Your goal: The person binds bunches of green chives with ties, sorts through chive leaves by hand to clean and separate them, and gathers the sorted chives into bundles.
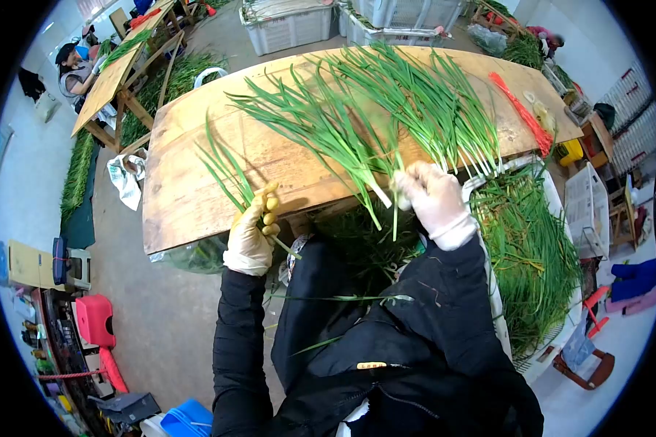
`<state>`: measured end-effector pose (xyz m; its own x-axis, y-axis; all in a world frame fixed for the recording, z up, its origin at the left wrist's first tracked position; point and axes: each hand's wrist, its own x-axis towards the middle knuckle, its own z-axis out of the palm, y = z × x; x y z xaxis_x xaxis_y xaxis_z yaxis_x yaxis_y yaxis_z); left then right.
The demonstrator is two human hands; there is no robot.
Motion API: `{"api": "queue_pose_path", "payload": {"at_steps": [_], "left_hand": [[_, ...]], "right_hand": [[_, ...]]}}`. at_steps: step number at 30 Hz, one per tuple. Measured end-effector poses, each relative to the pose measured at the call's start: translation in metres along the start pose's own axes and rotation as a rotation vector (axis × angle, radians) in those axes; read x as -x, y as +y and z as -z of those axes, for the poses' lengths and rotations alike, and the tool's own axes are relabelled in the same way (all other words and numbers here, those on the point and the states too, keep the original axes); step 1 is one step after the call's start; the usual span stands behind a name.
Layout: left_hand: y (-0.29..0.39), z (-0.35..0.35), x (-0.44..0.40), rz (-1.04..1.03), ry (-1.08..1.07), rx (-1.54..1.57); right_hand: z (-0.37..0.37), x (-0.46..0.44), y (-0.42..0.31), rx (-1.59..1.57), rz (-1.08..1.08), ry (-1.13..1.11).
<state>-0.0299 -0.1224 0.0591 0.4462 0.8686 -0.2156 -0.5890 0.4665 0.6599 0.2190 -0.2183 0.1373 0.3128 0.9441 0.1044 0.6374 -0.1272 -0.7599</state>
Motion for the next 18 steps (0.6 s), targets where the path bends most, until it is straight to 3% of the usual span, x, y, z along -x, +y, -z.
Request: {"api": "queue_pose_path", "payload": {"at_steps": [1, 3, 4, 5, 9, 11, 13, 15, 18], "left_hand": [[-0.002, 0.001, -0.002, 0.013, 0.004, 0.015], [-0.011, 0.000, -0.007, 0.055, 0.008, 0.026], [-0.014, -0.002, -0.009, 0.070, 0.021, -0.008], [-0.015, -0.009, -0.006, 0.050, 0.006, -0.028], [-0.013, -0.028, -0.011, 0.040, -0.065, -0.111], [-0.009, -0.053, -0.009, 0.002, -0.144, -0.268], [-0.013, -0.068, -0.014, 0.006, -0.116, -0.363], [-0.019, -0.075, -0.019, -0.034, -0.160, -0.268], [-0.017, -0.065, -0.020, 0.052, -0.165, -0.242]], "right_hand": [[-0.024, -0.013, 0.038, -0.365, 0.072, 0.039], [-0.037, -0.013, 0.053, -0.317, -0.055, -0.168], [-0.037, -0.007, 0.049, -0.515, -0.122, -0.197], [-0.035, 0.000, 0.042, -0.707, -0.079, -0.249], [-0.052, 0.019, 0.027, -0.790, -0.011, -0.243], [-0.056, 0.022, 0.024, -0.468, 0.039, -0.233], [-0.060, 0.028, 0.015, -0.393, 0.033, -0.207], [-0.065, 0.032, 0.016, -0.080, 0.215, -0.142], [-0.056, 0.032, 0.015, -0.175, 0.234, -0.145]]}}
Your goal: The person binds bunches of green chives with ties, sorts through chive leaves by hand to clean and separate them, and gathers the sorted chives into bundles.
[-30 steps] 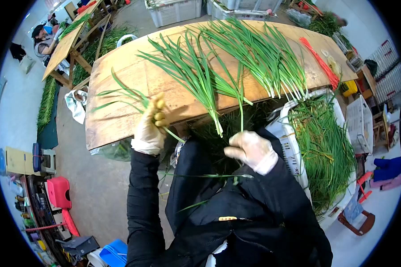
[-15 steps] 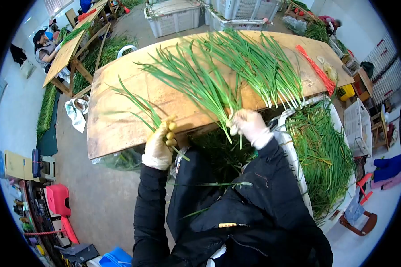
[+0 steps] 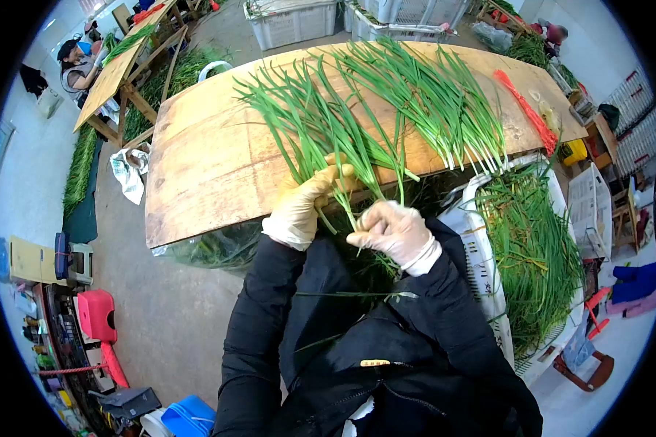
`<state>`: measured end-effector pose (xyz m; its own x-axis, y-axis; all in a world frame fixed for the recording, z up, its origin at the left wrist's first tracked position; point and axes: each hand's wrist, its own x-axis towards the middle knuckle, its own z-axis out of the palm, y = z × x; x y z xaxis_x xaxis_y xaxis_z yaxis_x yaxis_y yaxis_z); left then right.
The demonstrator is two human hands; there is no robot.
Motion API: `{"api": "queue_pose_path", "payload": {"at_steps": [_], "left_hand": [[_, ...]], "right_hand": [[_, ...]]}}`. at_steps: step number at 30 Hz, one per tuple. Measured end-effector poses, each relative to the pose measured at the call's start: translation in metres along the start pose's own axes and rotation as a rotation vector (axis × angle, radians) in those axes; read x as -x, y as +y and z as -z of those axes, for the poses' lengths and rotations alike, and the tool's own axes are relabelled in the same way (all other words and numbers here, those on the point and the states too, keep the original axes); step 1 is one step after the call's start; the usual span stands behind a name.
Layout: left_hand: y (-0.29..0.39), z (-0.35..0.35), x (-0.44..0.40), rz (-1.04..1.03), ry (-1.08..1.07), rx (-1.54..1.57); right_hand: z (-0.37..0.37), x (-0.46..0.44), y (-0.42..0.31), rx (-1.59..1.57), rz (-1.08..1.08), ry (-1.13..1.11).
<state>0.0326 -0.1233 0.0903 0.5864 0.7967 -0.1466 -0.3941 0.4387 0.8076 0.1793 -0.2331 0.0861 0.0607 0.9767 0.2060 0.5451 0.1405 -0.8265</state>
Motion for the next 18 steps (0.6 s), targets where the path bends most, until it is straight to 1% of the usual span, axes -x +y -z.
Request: {"api": "queue_pose_path", "payload": {"at_steps": [1, 3, 4, 7, 8, 9, 10, 11, 12, 14, 15, 17, 18], "left_hand": [[-0.001, 0.003, 0.002, 0.012, -0.015, 0.026], [-0.001, 0.004, 0.004, 0.023, -0.028, 0.051], [0.000, 0.003, 0.005, 0.027, -0.009, 0.062], [-0.001, -0.004, 0.007, 0.039, 0.027, 0.067], [-0.002, -0.005, 0.007, 0.000, 0.026, 0.062], [-0.004, -0.005, 0.006, -0.039, 0.024, 0.057], [-0.008, -0.002, 0.003, -0.054, 0.086, 0.062], [-0.009, 0.001, 0.001, -0.053, 0.086, 0.062], [-0.010, 0.002, -0.001, -0.107, 0.155, 0.060], [-0.006, 0.016, -0.008, -0.195, 0.234, -0.011], [-0.001, 0.027, -0.011, -0.191, 0.226, 0.061], [0.015, 0.035, -0.004, -0.220, 0.215, -0.012], [0.021, 0.055, -0.009, -0.246, 0.262, -0.076]], "right_hand": [[0.004, -0.003, 0.001, -0.021, -0.082, -0.001], [0.004, -0.008, -0.002, -0.125, -0.106, 0.055], [0.004, -0.010, -0.005, -0.106, -0.064, 0.053], [-0.017, -0.019, -0.002, -0.185, -0.071, 0.107], [-0.019, -0.023, 0.003, -0.116, 0.042, 0.116], [-0.021, -0.025, 0.006, -0.148, 0.096, 0.145], [-0.024, -0.027, 0.008, -0.121, 0.159, 0.235], [-0.025, -0.027, 0.008, -0.094, 0.220, 0.325], [-0.023, -0.026, 0.006, -0.093, 0.218, 0.325], [-0.013, -0.018, -0.004, 0.147, 0.407, 0.406], [-0.008, -0.006, -0.008, 0.233, 0.343, 0.338], [-0.002, 0.016, 0.002, 0.177, 0.382, 0.029], [0.002, 0.033, 0.012, 0.203, 0.322, -0.208]]}}
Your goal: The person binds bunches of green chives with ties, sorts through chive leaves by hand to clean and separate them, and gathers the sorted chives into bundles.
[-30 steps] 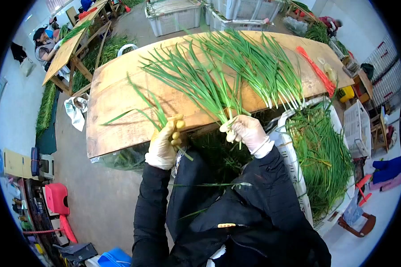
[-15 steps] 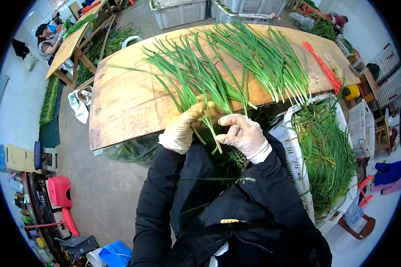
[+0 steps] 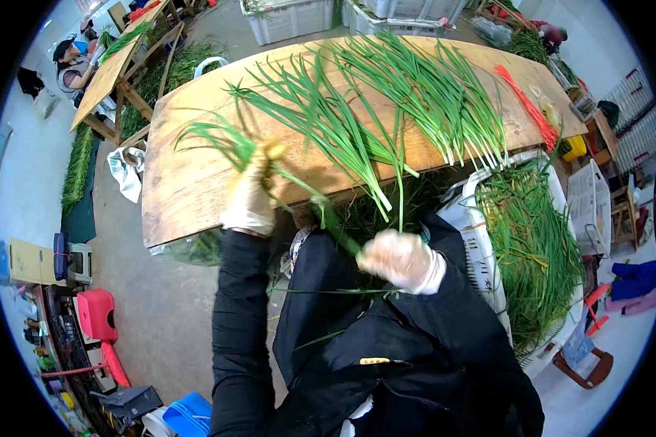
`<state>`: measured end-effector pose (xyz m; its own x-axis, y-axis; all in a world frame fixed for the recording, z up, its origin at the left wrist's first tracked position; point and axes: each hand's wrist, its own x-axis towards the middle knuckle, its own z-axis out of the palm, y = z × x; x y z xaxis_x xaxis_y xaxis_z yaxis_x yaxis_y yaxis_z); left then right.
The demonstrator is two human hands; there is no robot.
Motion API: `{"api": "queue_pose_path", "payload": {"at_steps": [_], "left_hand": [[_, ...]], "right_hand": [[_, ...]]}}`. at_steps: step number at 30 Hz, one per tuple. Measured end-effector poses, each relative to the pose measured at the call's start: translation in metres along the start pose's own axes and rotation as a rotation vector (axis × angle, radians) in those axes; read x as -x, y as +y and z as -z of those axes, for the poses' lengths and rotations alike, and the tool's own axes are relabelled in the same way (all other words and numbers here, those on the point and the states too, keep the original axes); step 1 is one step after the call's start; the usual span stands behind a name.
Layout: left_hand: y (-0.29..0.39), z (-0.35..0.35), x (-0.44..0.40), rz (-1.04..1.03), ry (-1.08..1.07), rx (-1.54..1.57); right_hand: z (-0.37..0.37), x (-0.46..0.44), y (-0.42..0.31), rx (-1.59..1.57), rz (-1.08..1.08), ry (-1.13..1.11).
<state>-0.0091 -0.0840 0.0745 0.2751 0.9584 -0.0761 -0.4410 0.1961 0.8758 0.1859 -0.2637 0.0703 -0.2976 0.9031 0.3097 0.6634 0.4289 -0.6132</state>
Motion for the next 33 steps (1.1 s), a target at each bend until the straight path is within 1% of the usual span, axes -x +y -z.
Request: {"api": "queue_pose_path", "payload": {"at_steps": [1, 2, 3, 4, 5, 7, 8, 9, 11, 12, 13, 14, 15, 17, 19, 20, 21, 22, 23, 25, 27, 28, 29, 31, 32, 33], "left_hand": [[0.001, 0.016, -0.013, -0.034, 0.041, -0.066], [0.010, 0.016, -0.015, -0.108, 0.158, -0.035], [0.021, 0.024, -0.015, 0.013, 0.155, 0.014], [0.019, 0.045, -0.023, 0.059, 0.082, -0.016], [0.015, 0.060, -0.032, 0.102, 0.008, -0.047], [0.019, 0.061, -0.036, 0.099, 0.063, -0.459], [0.020, 0.055, -0.033, 0.173, 0.183, -0.555], [0.016, 0.057, -0.033, 0.169, 0.188, -0.563], [0.013, 0.061, -0.030, 0.160, 0.049, -0.189], [0.011, 0.063, -0.025, 0.170, 0.047, -0.059], [0.005, 0.068, -0.025, 0.236, -0.039, 0.092], [0.004, 0.064, -0.021, 0.270, -0.081, 0.192], [0.001, 0.056, -0.016, 0.307, -0.126, 0.296], [-0.003, 0.029, -0.003, 0.237, -0.236, 0.294], [-0.008, 0.006, 0.006, 0.264, -0.235, 0.288], [-0.013, 0.001, 0.006, 0.284, -0.272, 0.325], [-0.019, -0.003, 0.007, 0.306, -0.307, 0.362], [-0.011, -0.020, 0.015, 0.302, -0.243, 0.329], [-0.015, -0.021, 0.015, 0.302, -0.228, 0.314], [-0.025, -0.013, 0.004, 0.299, -0.132, 0.381], [-0.023, -0.002, -0.004, 0.263, -0.125, 0.332], [-0.017, 0.000, -0.004, 0.242, -0.132, 0.258], [-0.009, 0.004, -0.004, 0.220, -0.191, 0.214], [-0.004, 0.013, -0.014, 0.197, -0.070, -0.048], [-0.004, 0.018, -0.019, 0.158, -0.046, -0.135], [-0.007, 0.017, -0.020, 0.160, -0.054, -0.135]], "right_hand": [[-0.001, 0.020, 0.007, -0.018, -0.036, -0.241], [0.002, 0.037, 0.018, -0.016, -0.131, -0.470], [0.004, 0.048, 0.024, -0.016, -0.230, -0.698], [0.022, 0.033, 0.012, 0.089, -0.384, -0.759], [0.036, 0.021, 0.003, 0.118, -0.388, -0.577], [0.037, 0.004, 0.006, 0.144, -0.401, -0.086], [0.037, -0.008, 0.008, 0.291, -0.423, -0.019], [0.037, -0.021, 0.010, 0.433, -0.440, 0.049], [0.034, -0.040, 0.019, 0.581, -0.456, 0.011], [0.029, -0.045, 0.017, 0.619, -0.399, 0.081], [0.025, -0.051, 0.014, 0.659, -0.342, 0.151], [0.022, -0.057, 0.005, 0.465, -0.322, 0.181], [0.012, -0.059, 0.006, 0.168, -0.258, 0.217], [-0.003, -0.071, 0.003, -0.106, -0.204, 0.056], [-0.019, -0.077, -0.005, -0.127, -0.191, 0.131], [-0.031, -0.080, 0.000, -0.236, -0.143, 0.214], [-0.033, -0.080, 0.001, 0.025, -0.071, 0.242], [-0.032, -0.080, 0.000, 0.222, 0.006, 0.247], [-0.031, -0.079, 0.000, 0.418, 0.085, 0.248], [-0.023, -0.071, -0.003, 0.451, 0.234, 0.264], [-0.015, -0.049, -0.009, 0.320, 0.295, 0.075], [-0.015, -0.031, -0.010, 0.233, 0.202, -0.151], [-0.013, -0.014, -0.009, 0.143, 0.104, -0.378], [0.011, 0.008, -0.006, 0.209, -0.154, -0.741], [0.023, 0.002, -0.005, 0.208, -0.163, -0.592], [0.038, -0.008, -0.010, 0.126, -0.279, -0.414]]}}
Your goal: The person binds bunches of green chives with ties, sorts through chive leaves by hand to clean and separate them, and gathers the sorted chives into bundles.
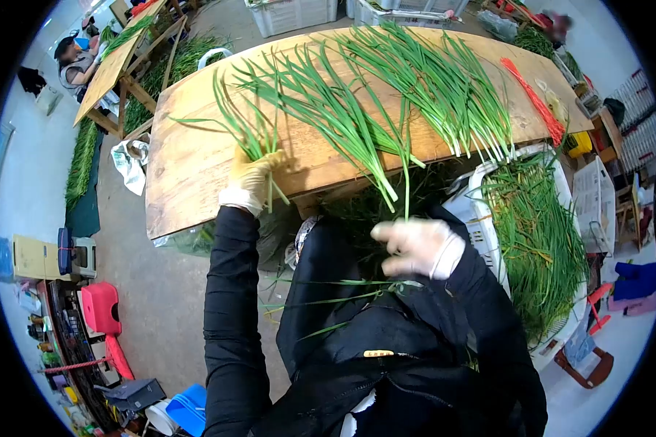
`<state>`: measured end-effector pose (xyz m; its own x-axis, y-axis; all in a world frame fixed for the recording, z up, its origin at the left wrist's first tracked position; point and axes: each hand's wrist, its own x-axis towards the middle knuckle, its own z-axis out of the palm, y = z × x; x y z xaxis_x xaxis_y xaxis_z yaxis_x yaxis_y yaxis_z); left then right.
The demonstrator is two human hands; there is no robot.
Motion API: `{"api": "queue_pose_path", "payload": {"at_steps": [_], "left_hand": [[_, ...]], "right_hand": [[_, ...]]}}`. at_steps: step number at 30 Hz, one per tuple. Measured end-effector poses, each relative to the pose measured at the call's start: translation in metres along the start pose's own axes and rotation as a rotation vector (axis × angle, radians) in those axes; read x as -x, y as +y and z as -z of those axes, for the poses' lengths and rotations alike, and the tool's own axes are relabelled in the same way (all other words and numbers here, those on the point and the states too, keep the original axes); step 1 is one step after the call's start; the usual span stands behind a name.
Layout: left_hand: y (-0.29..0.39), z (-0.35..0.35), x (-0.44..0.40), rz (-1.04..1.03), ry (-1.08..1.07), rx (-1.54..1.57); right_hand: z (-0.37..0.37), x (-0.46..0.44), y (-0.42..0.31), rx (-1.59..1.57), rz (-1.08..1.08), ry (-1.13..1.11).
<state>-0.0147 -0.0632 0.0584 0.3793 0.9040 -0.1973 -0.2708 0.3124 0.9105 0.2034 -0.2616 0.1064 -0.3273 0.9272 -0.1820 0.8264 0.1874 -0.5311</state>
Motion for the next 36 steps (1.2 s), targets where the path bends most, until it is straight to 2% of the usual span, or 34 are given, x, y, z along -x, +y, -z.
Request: {"api": "queue_pose_path", "payload": {"at_steps": [2, 4, 6, 7, 8, 10, 12, 14, 16, 18, 20, 22, 24, 25, 26, 28, 30, 32, 33, 34, 35, 36], "left_hand": [[0.001, -0.009, 0.005, -0.254, 0.282, -0.327], [-0.033, 0.029, -0.024, -0.641, 0.363, -0.707], [-0.009, 0.003, 0.006, -1.102, 0.515, -1.331], [-0.010, -0.005, 0.016, -1.038, 0.420, -1.225], [-0.019, -0.002, 0.016, -1.076, 0.306, -1.149], [-0.044, -0.007, 0.026, -0.482, -0.188, -0.381], [-0.037, -0.043, 0.042, -0.265, -0.115, -0.609], [-0.060, -0.057, 0.029, -0.581, -0.026, -0.871], [-0.057, -0.078, 0.022, -0.358, -0.127, -0.767], [-0.061, -0.087, 0.023, -0.353, -0.148, -0.669], [-0.041, -0.098, 0.036, -0.088, -0.177, -0.523], [-0.031, -0.094, 0.055, -0.321, -0.216, -0.512], [-0.031, -0.084, 0.080, -0.323, -0.272, -0.553], [-0.048, -0.067, 0.080, -0.534, -0.486, -0.715], [-0.067, -0.051, 0.080, -0.748, -0.702, -0.871], [-0.057, -0.057, 0.128, -0.429, -0.994, -1.850], [-0.070, -0.041, 0.122, -0.341, -0.997, -1.732], [-0.061, -0.045, 0.098, -0.479, -0.797, -1.086], [-0.053, -0.052, 0.089, 0.055, -0.711, -0.758], [-0.055, -0.057, 0.077, 0.184, -0.603, -0.305], [-0.048, -0.065, 0.066, 0.094, -0.614, -0.218], [-0.047, -0.073, 0.058, 0.092, -0.610, -0.218]], "right_hand": [[0.012, -0.013, 0.003, 0.066, -0.272, 0.284], [0.005, -0.033, 0.022, 0.316, -0.271, 0.547], [0.004, -0.052, 0.036, 0.333, -0.306, 0.400], [0.000, -0.059, 0.043, 0.309, -0.331, 0.323], [-0.002, -0.062, 0.048, 0.286, -0.356, 0.245], [-0.002, -0.059, 0.051, 0.302, -0.335, 0.330], [0.003, -0.052, 0.049, -0.074, -0.295, 0.410], [0.003, -0.046, 0.041, -0.103, -0.274, 0.409], [0.000, -0.038, 0.031, -0.172, -0.253, 0.414], [-0.001, -0.033, 0.033, -0.127, -0.229, 0.464], [0.002, -0.027, 0.037, 0.070, -0.260, 0.653], [0.002, -0.025, 0.057, 0.099, -0.274, 0.727], [0.000, -0.025, 0.077, -0.088, -0.301, 0.742], [0.005, -0.022, 0.071, -0.438, -0.341, 0.690], [0.006, -0.021, 0.068, -0.440, -0.344, 0.695], [0.003, -0.020, 0.061, -1.070, -0.183, 0.604], [-0.005, -0.017, 0.051, -1.177, -0.167, 0.542], [-0.019, -0.015, 0.043, -1.199, -0.125, 0.547], [-0.030, -0.015, 0.041, -1.046, -0.094, 0.627], [-0.033, -0.014, 0.035, -1.030, -0.137, 0.616], [-0.037, -0.013, 0.028, -0.999, -0.147, 0.633], [-0.040, -0.013, 0.021, -0.967, -0.156, 0.648]]}}
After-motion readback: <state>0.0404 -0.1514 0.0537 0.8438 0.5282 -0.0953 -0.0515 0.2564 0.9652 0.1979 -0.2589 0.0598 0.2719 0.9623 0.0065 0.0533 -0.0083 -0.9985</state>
